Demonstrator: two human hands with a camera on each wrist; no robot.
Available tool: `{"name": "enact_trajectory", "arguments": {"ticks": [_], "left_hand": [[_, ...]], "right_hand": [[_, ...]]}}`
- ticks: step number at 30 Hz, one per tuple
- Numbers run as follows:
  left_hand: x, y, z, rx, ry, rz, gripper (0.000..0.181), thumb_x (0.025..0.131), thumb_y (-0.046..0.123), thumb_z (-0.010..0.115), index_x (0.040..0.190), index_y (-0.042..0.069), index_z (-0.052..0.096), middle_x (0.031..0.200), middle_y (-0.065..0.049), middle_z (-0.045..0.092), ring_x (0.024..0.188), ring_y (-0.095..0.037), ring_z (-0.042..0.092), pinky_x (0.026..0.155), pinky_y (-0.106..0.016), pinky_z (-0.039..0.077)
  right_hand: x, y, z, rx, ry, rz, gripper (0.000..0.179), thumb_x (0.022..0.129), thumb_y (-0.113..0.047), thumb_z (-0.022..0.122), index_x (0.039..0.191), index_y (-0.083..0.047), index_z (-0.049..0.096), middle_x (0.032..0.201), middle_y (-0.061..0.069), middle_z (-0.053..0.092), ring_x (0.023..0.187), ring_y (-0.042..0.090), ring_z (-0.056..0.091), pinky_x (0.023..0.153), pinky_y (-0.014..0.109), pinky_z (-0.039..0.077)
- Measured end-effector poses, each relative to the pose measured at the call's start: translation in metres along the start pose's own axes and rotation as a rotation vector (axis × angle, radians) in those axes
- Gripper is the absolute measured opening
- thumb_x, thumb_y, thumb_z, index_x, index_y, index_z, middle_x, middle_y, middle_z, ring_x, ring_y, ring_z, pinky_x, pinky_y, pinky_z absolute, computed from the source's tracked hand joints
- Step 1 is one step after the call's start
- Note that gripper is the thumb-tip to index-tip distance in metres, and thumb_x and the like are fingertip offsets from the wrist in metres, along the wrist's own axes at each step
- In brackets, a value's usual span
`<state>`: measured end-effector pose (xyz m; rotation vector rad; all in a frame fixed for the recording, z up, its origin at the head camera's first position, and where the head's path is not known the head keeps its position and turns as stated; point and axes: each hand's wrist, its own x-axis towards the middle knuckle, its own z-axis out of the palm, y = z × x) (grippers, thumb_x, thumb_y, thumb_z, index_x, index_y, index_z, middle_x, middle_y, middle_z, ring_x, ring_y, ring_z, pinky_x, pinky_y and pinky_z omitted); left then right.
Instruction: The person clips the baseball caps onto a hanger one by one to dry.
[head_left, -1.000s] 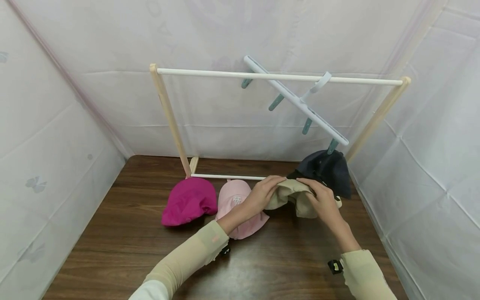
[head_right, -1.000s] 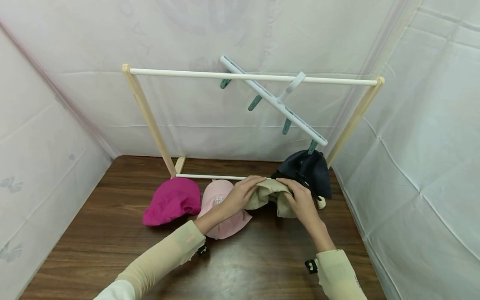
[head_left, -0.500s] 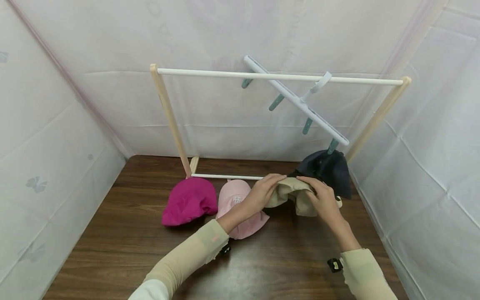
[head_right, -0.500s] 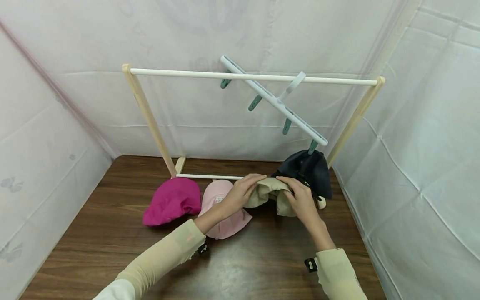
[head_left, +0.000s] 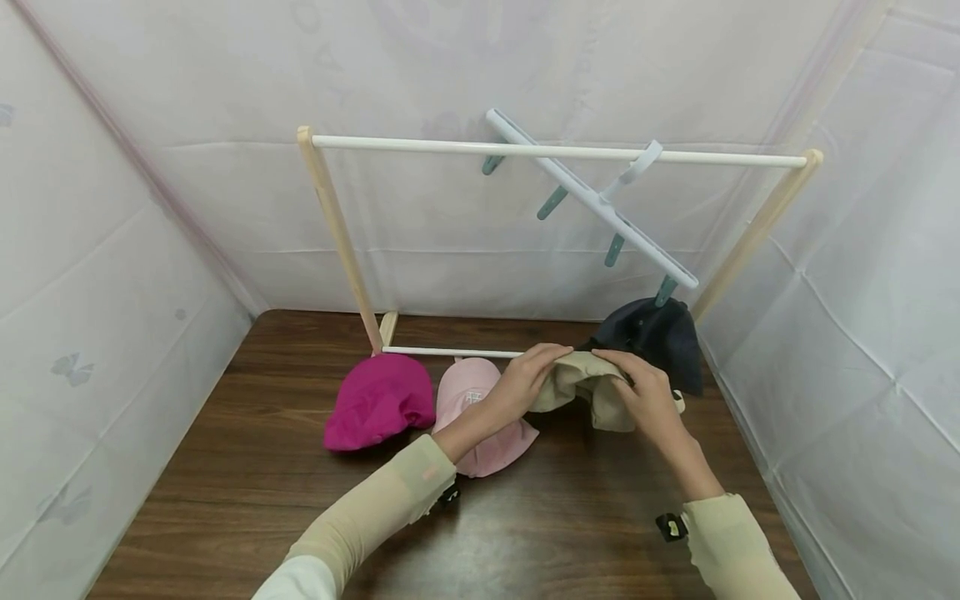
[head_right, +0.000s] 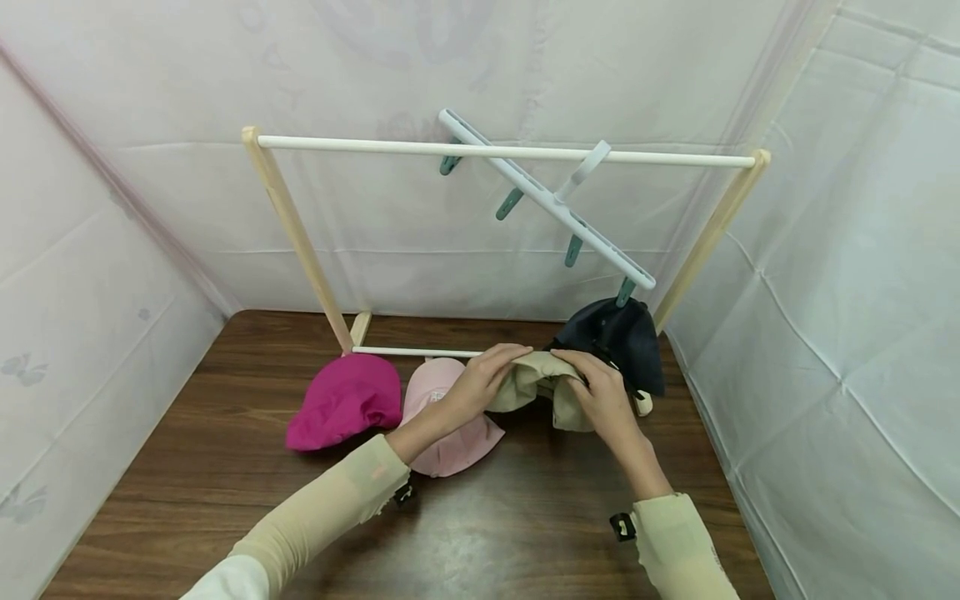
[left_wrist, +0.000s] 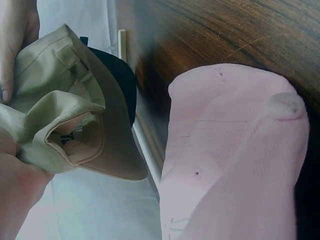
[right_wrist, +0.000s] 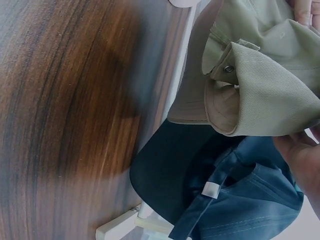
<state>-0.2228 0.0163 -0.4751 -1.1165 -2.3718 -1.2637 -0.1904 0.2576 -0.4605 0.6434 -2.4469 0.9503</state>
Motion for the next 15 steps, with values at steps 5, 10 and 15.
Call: {"name": "enact_trajectory", "arguments": {"ticks": [5,10,15], "left_hand": [[0.0027,0.0003,-0.0021,-0.001,0.003,0.002,0.038,0.106,0.0,0.048,0.143,0.005,0.056,0.137,-0.011,0.059,0.129,-0.024,0.058,0.105,-0.029,0.049],[0.0055,-0.0003,-0.0045,-0.003,0.001,0.006,0.038,0.106,0.001,0.049,0.143,0.005,0.056,0.138,-0.011,0.059,0.129,-0.023,0.058,0.105,-0.027,0.048],[0.0067,-0.0017,-0.0065,0.0,-0.012,0.019,0.038,0.106,0.002,0.048,0.144,0.005,0.055,0.139,-0.011,0.059,0.129,-0.023,0.058,0.105,-0.027,0.048]], "right_hand": [[0.0023,-0.0015,-0.0011,0.004,0.013,-0.004,0.047,0.09,0.006,0.072,0.13,-0.018,0.07,0.127,0.005,0.07,0.116,0.025,0.066,0.096,0.019,0.05],[0.0051,-0.0039,-0.0024,0.003,0.014,-0.002,0.047,0.09,0.006,0.072,0.131,-0.017,0.07,0.127,0.005,0.069,0.116,0.025,0.066,0.095,0.022,0.051],[0.0072,-0.0061,-0.0035,0.002,0.01,0.0,0.045,0.09,0.006,0.072,0.13,-0.015,0.07,0.127,0.007,0.07,0.115,0.026,0.066,0.091,0.04,0.055]]}}
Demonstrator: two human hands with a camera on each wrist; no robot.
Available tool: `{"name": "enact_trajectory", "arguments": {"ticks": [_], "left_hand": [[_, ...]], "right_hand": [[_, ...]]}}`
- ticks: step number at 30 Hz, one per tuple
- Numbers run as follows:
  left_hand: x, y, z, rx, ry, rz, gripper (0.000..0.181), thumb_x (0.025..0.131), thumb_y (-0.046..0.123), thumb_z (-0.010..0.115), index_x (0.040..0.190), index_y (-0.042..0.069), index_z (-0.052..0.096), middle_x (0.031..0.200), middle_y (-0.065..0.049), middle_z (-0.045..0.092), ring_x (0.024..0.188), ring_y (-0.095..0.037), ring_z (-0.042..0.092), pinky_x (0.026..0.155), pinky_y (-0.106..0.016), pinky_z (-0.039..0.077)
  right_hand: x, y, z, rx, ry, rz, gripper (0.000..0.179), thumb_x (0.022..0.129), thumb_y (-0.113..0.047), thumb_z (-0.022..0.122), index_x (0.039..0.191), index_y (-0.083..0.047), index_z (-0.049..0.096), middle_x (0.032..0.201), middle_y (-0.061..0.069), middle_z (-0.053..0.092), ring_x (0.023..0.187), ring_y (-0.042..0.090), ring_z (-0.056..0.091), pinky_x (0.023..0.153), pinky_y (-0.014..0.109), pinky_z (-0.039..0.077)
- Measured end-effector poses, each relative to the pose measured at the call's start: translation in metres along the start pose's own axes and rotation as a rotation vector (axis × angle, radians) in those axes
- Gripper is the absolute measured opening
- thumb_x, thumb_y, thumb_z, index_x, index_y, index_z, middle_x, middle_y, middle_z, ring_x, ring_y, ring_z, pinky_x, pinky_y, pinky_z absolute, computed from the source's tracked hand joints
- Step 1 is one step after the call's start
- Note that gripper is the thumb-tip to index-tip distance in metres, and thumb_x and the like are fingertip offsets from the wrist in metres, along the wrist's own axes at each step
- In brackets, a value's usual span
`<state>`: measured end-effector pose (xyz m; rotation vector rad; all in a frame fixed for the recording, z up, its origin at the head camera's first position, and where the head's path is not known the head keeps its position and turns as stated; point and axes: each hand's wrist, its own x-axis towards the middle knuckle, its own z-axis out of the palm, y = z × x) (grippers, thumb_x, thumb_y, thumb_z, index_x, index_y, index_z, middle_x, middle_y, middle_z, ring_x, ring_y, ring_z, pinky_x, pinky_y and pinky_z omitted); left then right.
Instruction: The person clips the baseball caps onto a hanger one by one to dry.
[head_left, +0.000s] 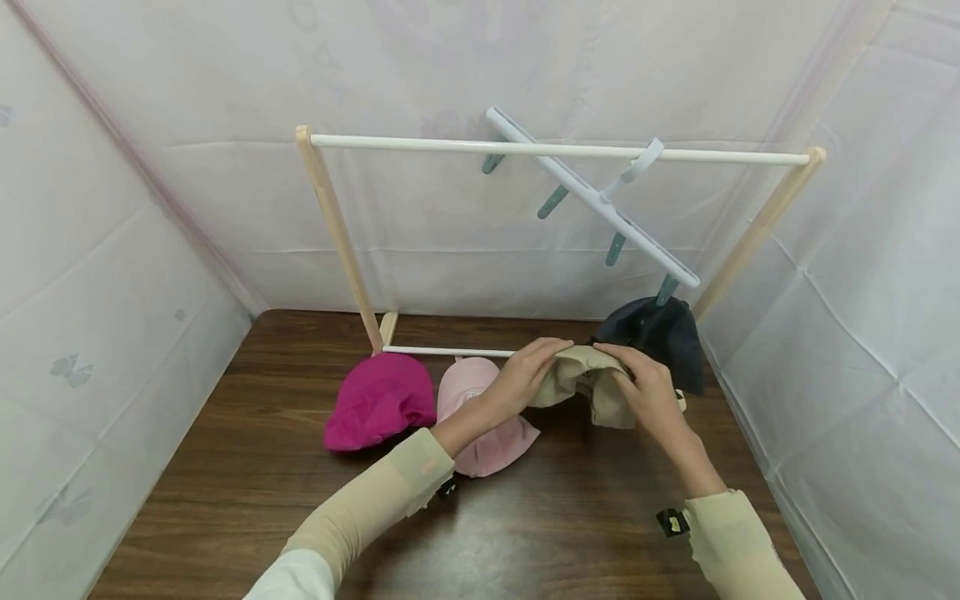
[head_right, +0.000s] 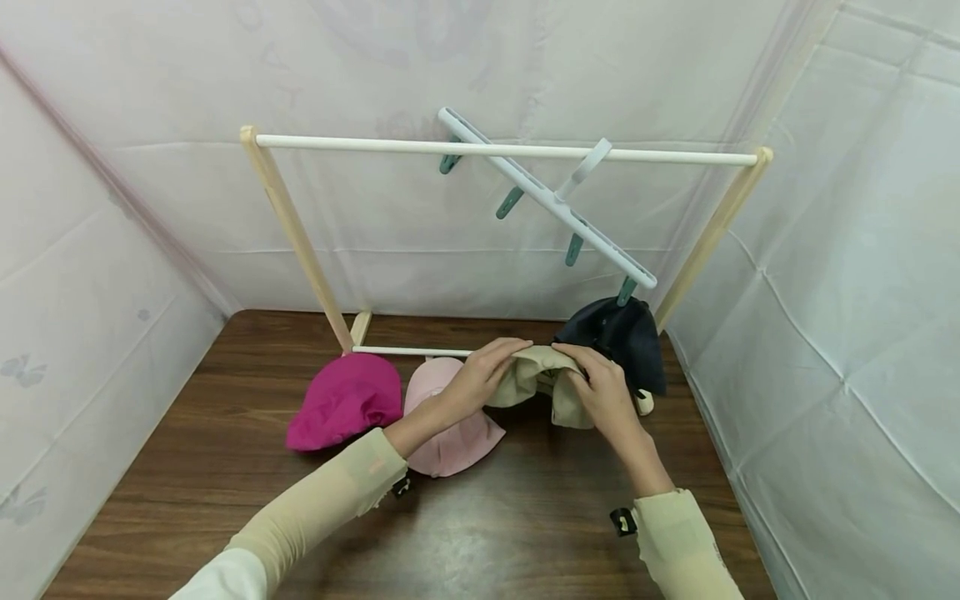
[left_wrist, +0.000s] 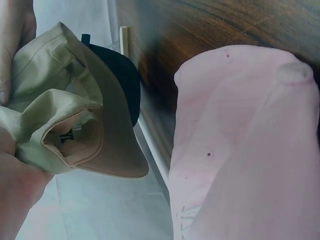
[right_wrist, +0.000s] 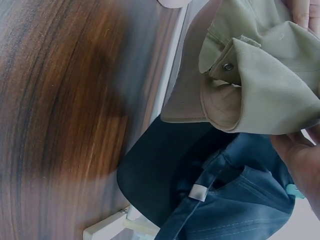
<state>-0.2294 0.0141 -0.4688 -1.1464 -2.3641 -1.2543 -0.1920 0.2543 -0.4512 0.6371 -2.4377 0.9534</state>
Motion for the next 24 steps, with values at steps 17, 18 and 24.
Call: {"name": "enact_trajectory", "arguments": {"ticks": [17,18,24], "left_hand": [[0.009,0.006,-0.008,0.014,-0.027,0.042,0.037,0.108,0.004,0.045,0.144,0.003,0.053,0.139,-0.012,0.058,0.129,-0.024,0.057,0.106,-0.025,0.047],[0.01,0.007,-0.009,0.013,-0.023,0.045,0.036,0.108,0.004,0.045,0.143,0.003,0.053,0.138,-0.012,0.058,0.129,-0.024,0.057,0.106,-0.025,0.047],[0.018,0.011,-0.018,0.016,0.003,0.071,0.035,0.107,0.002,0.047,0.141,0.001,0.055,0.135,-0.012,0.061,0.127,-0.025,0.059,0.104,-0.023,0.047]], "right_hand": [[0.006,-0.006,-0.009,-0.013,0.017,-0.014,0.042,0.092,0.003,0.071,0.13,-0.015,0.07,0.125,0.009,0.07,0.114,0.029,0.067,0.09,0.044,0.056],[0.007,-0.007,-0.01,-0.012,0.023,-0.021,0.042,0.092,0.002,0.071,0.13,-0.015,0.07,0.125,0.009,0.07,0.113,0.029,0.068,0.09,0.043,0.056],[0.016,-0.009,-0.015,-0.02,0.046,-0.04,0.04,0.092,0.002,0.072,0.128,-0.015,0.071,0.123,0.01,0.071,0.11,0.028,0.069,0.087,0.043,0.056]]}}
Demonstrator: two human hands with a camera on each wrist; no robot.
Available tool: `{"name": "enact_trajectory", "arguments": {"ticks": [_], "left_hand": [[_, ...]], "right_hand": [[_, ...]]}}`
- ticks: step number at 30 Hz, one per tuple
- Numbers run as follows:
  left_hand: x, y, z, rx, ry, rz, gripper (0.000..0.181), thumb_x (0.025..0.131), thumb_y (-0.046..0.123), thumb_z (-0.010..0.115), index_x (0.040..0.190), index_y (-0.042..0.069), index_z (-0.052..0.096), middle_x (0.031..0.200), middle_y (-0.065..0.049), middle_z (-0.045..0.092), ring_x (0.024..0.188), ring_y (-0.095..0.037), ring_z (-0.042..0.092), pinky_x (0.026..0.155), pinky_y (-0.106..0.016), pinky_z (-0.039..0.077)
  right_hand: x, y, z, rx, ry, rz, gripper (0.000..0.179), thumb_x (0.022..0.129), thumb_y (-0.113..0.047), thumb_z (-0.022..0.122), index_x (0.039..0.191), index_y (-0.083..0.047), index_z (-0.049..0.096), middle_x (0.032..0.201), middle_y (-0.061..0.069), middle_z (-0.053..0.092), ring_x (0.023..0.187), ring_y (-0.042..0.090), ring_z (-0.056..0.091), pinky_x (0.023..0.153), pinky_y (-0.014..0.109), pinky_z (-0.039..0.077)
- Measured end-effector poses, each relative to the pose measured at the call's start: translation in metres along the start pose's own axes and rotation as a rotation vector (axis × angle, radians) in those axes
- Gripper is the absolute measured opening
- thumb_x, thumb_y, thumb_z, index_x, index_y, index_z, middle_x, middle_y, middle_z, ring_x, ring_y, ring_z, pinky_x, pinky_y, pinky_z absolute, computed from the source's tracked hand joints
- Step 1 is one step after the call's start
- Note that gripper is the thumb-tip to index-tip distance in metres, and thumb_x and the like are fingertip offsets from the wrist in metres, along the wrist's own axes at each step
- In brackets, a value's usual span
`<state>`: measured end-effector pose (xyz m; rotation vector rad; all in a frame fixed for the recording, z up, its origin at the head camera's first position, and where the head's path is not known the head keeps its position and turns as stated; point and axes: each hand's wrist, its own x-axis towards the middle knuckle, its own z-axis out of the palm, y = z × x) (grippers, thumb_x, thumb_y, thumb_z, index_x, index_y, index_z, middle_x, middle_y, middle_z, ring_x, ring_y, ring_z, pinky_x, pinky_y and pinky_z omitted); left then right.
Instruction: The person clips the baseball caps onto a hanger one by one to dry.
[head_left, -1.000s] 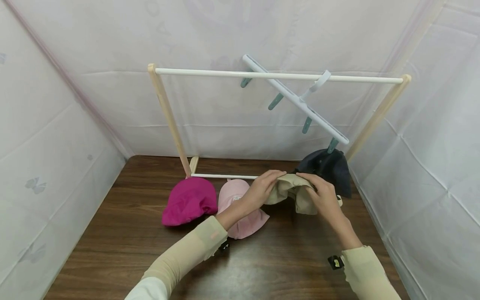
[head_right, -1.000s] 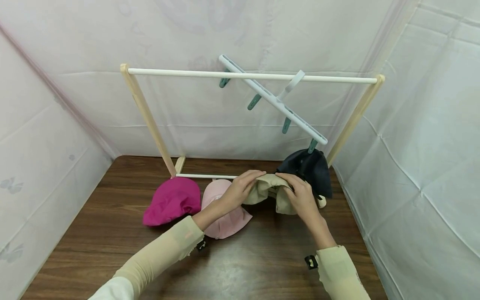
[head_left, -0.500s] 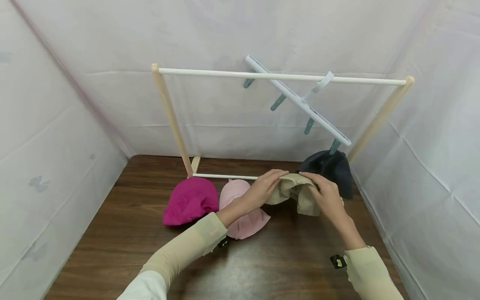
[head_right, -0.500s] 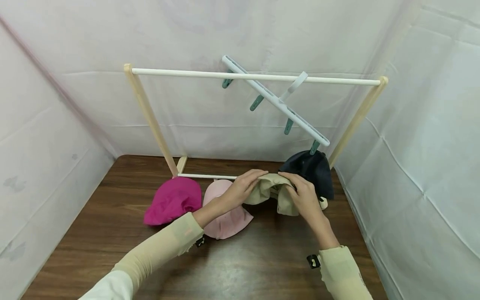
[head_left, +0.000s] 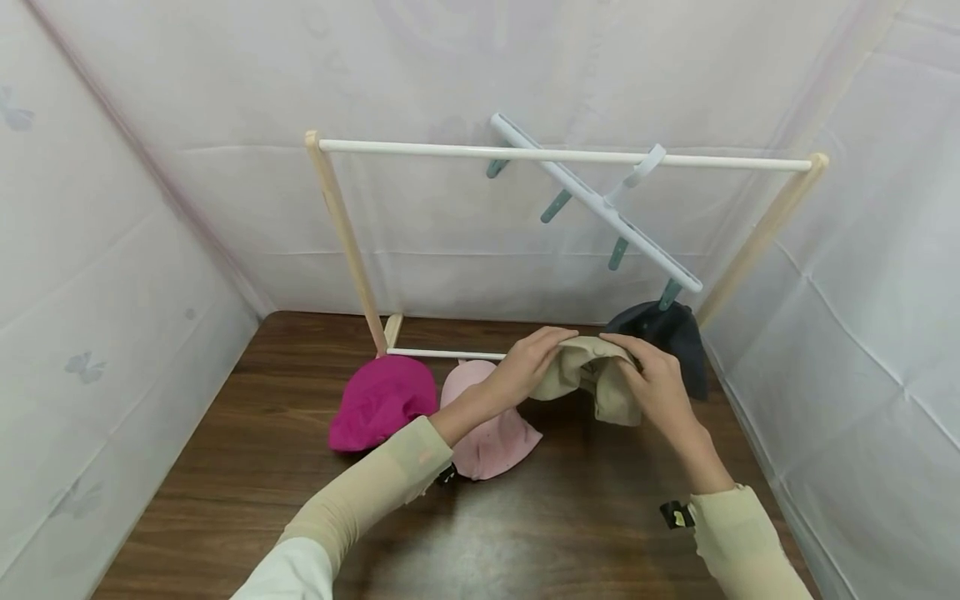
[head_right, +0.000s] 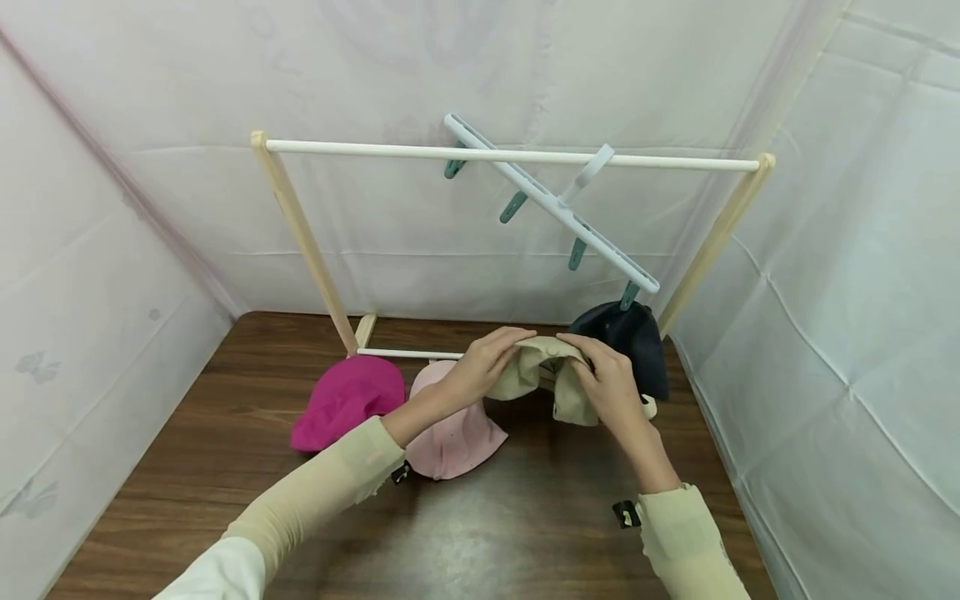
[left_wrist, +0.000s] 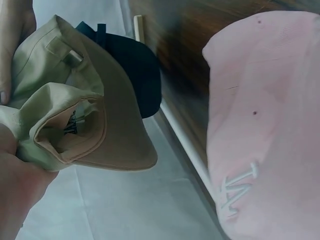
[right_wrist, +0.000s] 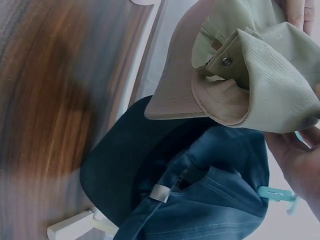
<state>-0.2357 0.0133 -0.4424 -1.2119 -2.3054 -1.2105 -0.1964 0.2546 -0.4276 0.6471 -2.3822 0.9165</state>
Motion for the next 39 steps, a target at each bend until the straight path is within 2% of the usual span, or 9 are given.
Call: {"name": "enact_trajectory", "arguments": {"ticks": [4,7,10,13,22,27,30,34,39], "left_hand": [[0.003,0.003,-0.002,0.003,-0.004,-0.005,0.034,0.108,0.005,0.047,0.141,0.002,0.056,0.133,-0.01,0.061,0.125,-0.022,0.06,0.103,-0.021,0.048],[0.004,0.004,-0.002,0.0,-0.002,-0.02,0.035,0.108,0.007,0.046,0.141,0.004,0.056,0.134,-0.009,0.062,0.125,-0.021,0.06,0.102,-0.022,0.048],[0.005,0.006,-0.001,-0.005,0.004,-0.028,0.035,0.108,0.009,0.046,0.142,0.005,0.056,0.135,-0.009,0.061,0.126,-0.021,0.06,0.103,-0.023,0.048],[0.006,0.006,-0.001,-0.001,0.014,-0.025,0.035,0.109,0.009,0.046,0.142,0.005,0.056,0.135,-0.009,0.061,0.126,-0.021,0.06,0.103,-0.023,0.048],[0.008,0.006,-0.004,0.022,0.035,-0.029,0.031,0.109,0.008,0.045,0.138,0.004,0.055,0.134,-0.011,0.063,0.124,-0.023,0.062,0.102,-0.027,0.05],[0.009,0.005,-0.006,0.033,0.037,-0.04,0.025,0.109,0.01,0.043,0.132,0.007,0.051,0.129,-0.01,0.066,0.121,-0.023,0.064,0.099,-0.029,0.053],[0.008,0.005,-0.006,0.029,0.03,-0.053,0.024,0.109,0.011,0.042,0.131,0.008,0.051,0.127,-0.01,0.067,0.119,-0.022,0.065,0.096,-0.03,0.054],[0.005,0.004,-0.006,0.016,0.022,-0.069,0.024,0.109,0.012,0.042,0.13,0.008,0.053,0.125,-0.009,0.067,0.117,-0.02,0.066,0.094,-0.029,0.054],[0.003,0.002,-0.006,0.008,0.025,-0.07,0.023,0.109,0.013,0.042,0.129,0.008,0.055,0.123,-0.008,0.068,0.115,-0.019,0.066,0.092,-0.029,0.055]], "right_hand": [[0.002,-0.003,-0.005,-0.012,0.011,-0.007,0.039,0.09,0.002,0.073,0.126,-0.013,0.072,0.121,0.01,0.072,0.107,0.028,0.07,0.085,0.042,0.057],[0.004,-0.004,-0.008,-0.03,0.018,-0.019,0.039,0.089,0.003,0.074,0.125,-0.012,0.073,0.12,0.01,0.073,0.103,0.026,0.071,0.082,0.033,0.056],[0.005,-0.005,-0.01,-0.041,0.024,-0.024,0.039,0.089,0.004,0.074,0.124,-0.012,0.073,0.119,0.011,0.073,0.089,0.021,0.071,0.074,0.021,0.05],[0.006,-0.007,-0.012,-0.039,0.025,-0.02,0.038,0.089,0.003,0.074,0.124,-0.012,0.073,0.117,0.012,0.073,0.081,0.017,0.067,0.068,0.016,0.043],[0.009,-0.008,-0.011,-0.041,0.037,-0.015,0.037,0.09,0.003,0.074,0.123,-0.013,0.074,0.111,0.012,0.075,0.065,0.013,0.058,0.059,0.019,0.041],[0.01,-0.007,-0.01,-0.035,0.034,-0.009,0.038,0.089,0.004,0.074,0.123,-0.012,0.074,0.109,0.012,0.075,0.071,0.015,0.064,0.059,0.02,0.043],[0.011,-0.007,-0.009,-0.033,0.03,-0.005,0.038,0.089,0.003,0.075,0.123,-0.013,0.073,0.108,0.012,0.075,0.06,0.012,0.056,0.054,0.022,0.041],[0.01,-0.006,-0.006,-0.024,0.021,-0.003,0.038,0.089,0.004,0.074,0.123,-0.012,0.073,0.108,0.014,0.075,0.048,0.008,0.04,0.049,0.023,0.037],[0.01,-0.003,-0.002,-0.025,0.019,-0.004,0.037,0.089,0.004,0.074,0.122,-0.013,0.074,0.108,0.013,0.075,0.049,0.006,0.04,0.049,0.024,0.038]]}}
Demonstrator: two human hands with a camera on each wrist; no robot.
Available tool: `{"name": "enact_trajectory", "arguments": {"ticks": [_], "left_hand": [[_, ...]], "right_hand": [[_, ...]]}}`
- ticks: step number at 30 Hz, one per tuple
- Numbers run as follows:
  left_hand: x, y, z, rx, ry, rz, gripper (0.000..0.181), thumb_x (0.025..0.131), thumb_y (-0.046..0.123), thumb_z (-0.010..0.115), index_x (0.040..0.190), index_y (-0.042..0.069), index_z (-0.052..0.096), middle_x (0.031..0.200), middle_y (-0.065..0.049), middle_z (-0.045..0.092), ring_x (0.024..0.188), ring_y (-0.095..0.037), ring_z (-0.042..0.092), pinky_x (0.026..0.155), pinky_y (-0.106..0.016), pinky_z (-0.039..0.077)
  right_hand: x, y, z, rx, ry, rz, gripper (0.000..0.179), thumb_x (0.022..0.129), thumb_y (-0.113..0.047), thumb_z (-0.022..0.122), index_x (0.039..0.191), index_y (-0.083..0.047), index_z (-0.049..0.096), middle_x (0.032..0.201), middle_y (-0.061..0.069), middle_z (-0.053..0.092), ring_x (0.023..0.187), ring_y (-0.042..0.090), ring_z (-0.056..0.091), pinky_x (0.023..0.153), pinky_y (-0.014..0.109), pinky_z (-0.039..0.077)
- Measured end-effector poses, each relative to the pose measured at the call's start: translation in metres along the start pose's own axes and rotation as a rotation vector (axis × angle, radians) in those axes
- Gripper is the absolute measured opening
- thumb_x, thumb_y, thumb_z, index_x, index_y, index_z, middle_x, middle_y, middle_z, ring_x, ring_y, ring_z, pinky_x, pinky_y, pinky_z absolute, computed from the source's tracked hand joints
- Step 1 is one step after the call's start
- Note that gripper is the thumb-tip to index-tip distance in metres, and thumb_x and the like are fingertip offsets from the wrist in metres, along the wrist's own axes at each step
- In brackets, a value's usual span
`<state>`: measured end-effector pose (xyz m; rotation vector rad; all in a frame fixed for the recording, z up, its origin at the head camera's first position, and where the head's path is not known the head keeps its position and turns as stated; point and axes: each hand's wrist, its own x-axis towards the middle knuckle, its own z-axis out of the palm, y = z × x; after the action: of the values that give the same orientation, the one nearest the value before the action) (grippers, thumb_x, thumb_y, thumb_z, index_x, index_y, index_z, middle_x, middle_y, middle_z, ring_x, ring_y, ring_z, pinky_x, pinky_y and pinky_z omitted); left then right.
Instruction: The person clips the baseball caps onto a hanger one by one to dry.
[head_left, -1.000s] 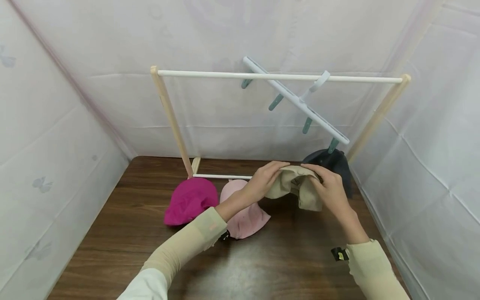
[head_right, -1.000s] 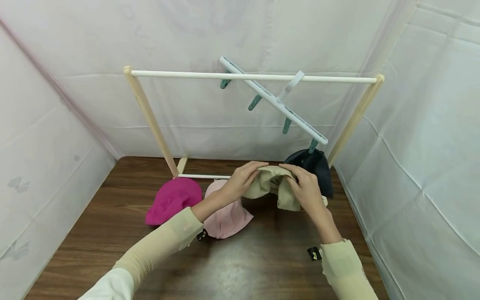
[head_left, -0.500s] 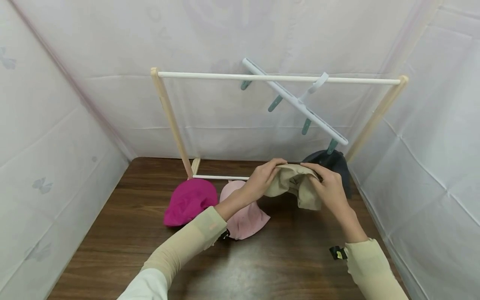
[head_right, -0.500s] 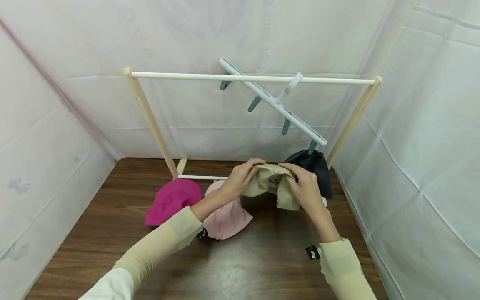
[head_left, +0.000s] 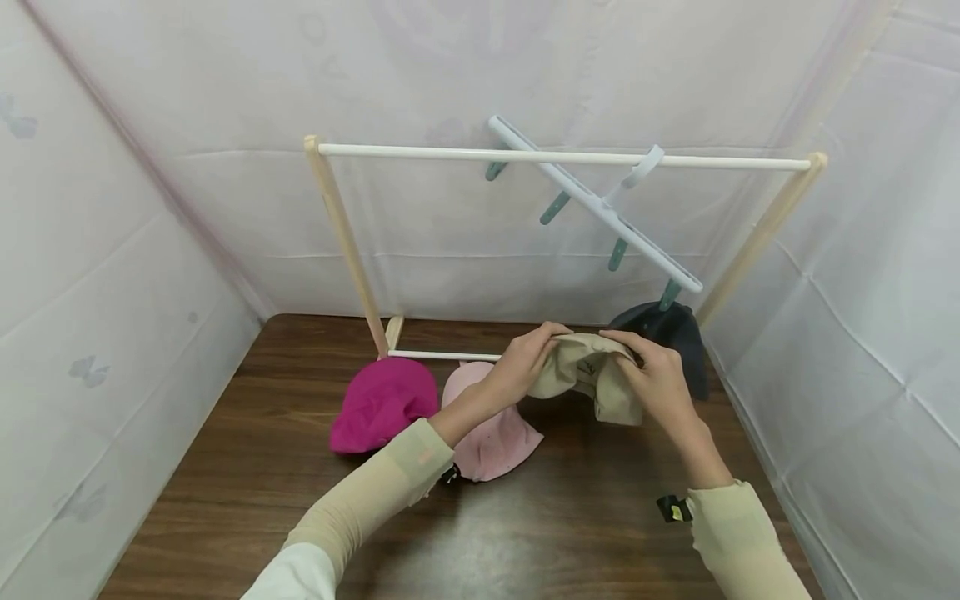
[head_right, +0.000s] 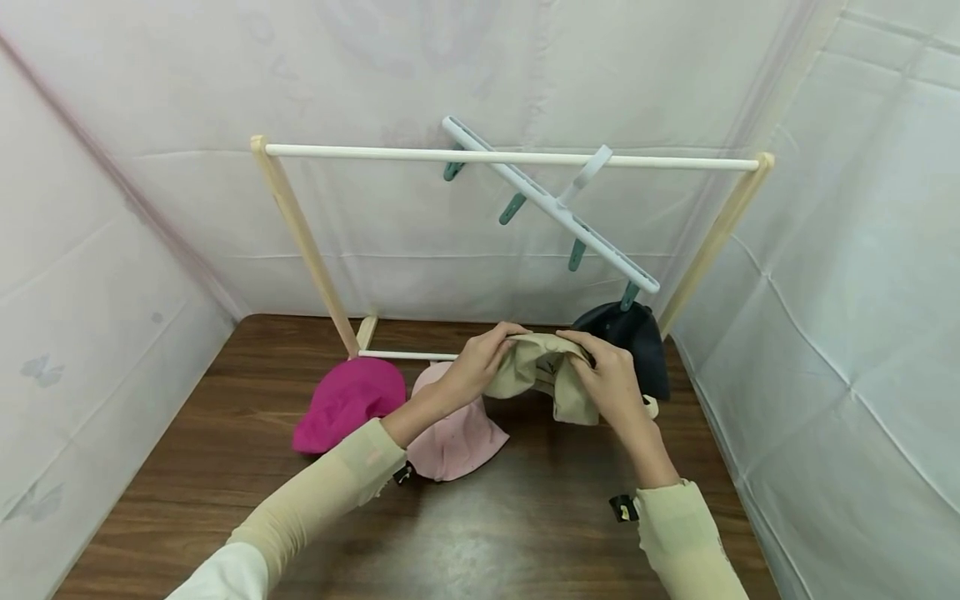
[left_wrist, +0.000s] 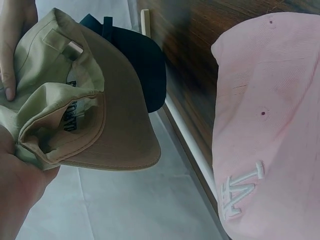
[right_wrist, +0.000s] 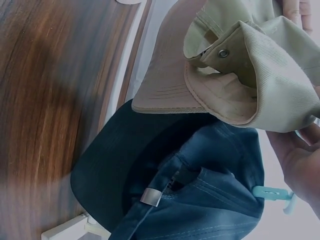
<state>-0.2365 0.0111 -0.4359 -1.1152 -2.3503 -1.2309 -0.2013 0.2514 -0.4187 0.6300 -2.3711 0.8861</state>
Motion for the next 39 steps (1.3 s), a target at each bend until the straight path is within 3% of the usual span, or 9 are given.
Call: {"name": "enact_trajectory", "arguments": {"ticks": [4,10,15,20,28,39], "left_hand": [[0.001,0.0,0.0,0.004,0.002,0.016,0.023,0.11,0.012,0.041,0.128,0.007,0.055,0.122,-0.008,0.068,0.114,-0.02,0.067,0.092,-0.027,0.055],[0.008,0.0,-0.003,0.022,0.025,0.059,0.023,0.109,0.01,0.043,0.126,0.005,0.058,0.121,-0.01,0.068,0.115,-0.022,0.066,0.094,-0.023,0.053],[0.013,0.002,-0.007,0.026,0.045,0.06,0.025,0.109,0.011,0.044,0.127,0.005,0.06,0.122,-0.009,0.067,0.116,-0.02,0.065,0.096,-0.023,0.052],[0.015,0.003,-0.008,0.016,0.057,0.068,0.025,0.108,0.011,0.045,0.125,0.004,0.062,0.123,-0.009,0.066,0.117,-0.02,0.064,0.099,-0.022,0.05],[0.019,0.006,-0.011,0.023,0.059,0.069,0.027,0.109,0.01,0.046,0.128,0.002,0.063,0.123,-0.011,0.067,0.118,-0.021,0.064,0.099,-0.022,0.05],[0.026,0.009,-0.011,0.027,0.044,0.073,0.028,0.109,0.01,0.046,0.128,0.002,0.064,0.125,-0.012,0.069,0.117,-0.022,0.066,0.098,-0.024,0.051]], "right_hand": [[0.0,0.0,-0.001,-0.008,0.009,-0.003,0.037,0.089,0.005,0.074,0.122,-0.012,0.074,0.106,0.012,0.076,0.05,0.008,0.042,0.05,0.023,0.037],[0.004,-0.002,-0.004,0.004,0.027,0.002,0.036,0.09,0.004,0.074,0.122,-0.013,0.074,0.108,0.012,0.076,0.066,0.015,0.063,0.06,0.013,0.044],[0.007,-0.003,-0.005,0.016,0.035,0.006,0.036,0.091,0.002,0.074,0.123,-0.014,0.074,0.11,0.011,0.075,0.069,0.017,0.066,0.062,0.01,0.044],[0.008,-0.001,-0.005,0.015,0.051,-0.002,0.035,0.09,0.001,0.075,0.122,-0.014,0.074,0.108,0.01,0.076,0.061,0.011,0.06,0.057,0.012,0.042],[0.011,0.0,-0.007,0.02,0.07,-0.005,0.033,0.092,-0.002,0.074,0.121,-0.016,0.075,0.106,0.009,0.077,0.041,0.002,0.03,0.046,0.017,0.033],[0.011,0.005,-0.011,0.015,0.106,-0.008,0.031,0.092,-0.003,0.073,0.119,-0.018,0.076,0.102,0.008,0.077,0.04,-0.004,0.023,0.041,0.019,0.029]]}}
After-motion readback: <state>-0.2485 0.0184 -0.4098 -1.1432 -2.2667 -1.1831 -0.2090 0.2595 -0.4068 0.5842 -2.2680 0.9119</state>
